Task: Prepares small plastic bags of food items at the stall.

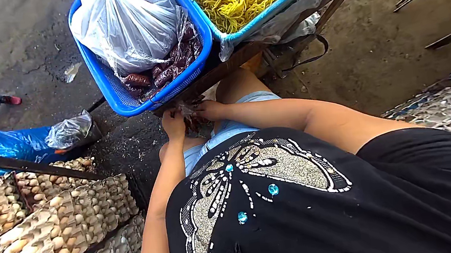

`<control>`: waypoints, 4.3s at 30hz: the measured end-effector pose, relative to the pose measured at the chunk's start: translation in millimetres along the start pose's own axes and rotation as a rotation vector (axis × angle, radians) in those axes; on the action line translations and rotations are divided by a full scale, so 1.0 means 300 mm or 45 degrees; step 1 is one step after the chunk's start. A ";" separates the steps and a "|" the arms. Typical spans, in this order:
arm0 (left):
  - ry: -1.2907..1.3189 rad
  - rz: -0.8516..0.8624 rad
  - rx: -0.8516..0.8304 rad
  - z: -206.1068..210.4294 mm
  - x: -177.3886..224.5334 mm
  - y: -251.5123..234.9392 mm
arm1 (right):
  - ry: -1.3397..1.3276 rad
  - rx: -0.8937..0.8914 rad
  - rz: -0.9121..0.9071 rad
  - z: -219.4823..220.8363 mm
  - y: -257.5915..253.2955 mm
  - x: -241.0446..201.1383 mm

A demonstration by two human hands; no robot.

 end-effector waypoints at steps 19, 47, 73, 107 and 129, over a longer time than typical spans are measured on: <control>-0.274 0.108 0.003 -0.342 0.443 -0.324 | -0.089 0.155 0.076 -0.022 0.008 0.043; 0.677 -0.060 -0.178 -0.140 0.181 0.210 | 0.028 0.098 -0.644 0.041 0.170 -0.180; -0.061 0.158 -0.136 -0.085 0.136 0.057 | 0.123 0.502 -0.250 -0.074 0.076 -0.034; -0.145 0.903 0.470 -0.288 0.253 0.132 | 0.379 0.294 0.134 -0.087 0.029 0.035; -1.324 -0.139 -0.261 -0.226 0.470 -0.308 | 0.384 0.219 0.189 -0.111 0.048 0.002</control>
Point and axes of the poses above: each hand's wrist, its own y-axis away from the middle knuckle, its own z-axis out of the palm, x = y × z, the point moved 4 cm from there along -y, towards the middle knuckle, and after that the axes turned 6 degrees about y, right-handed, at the moved point
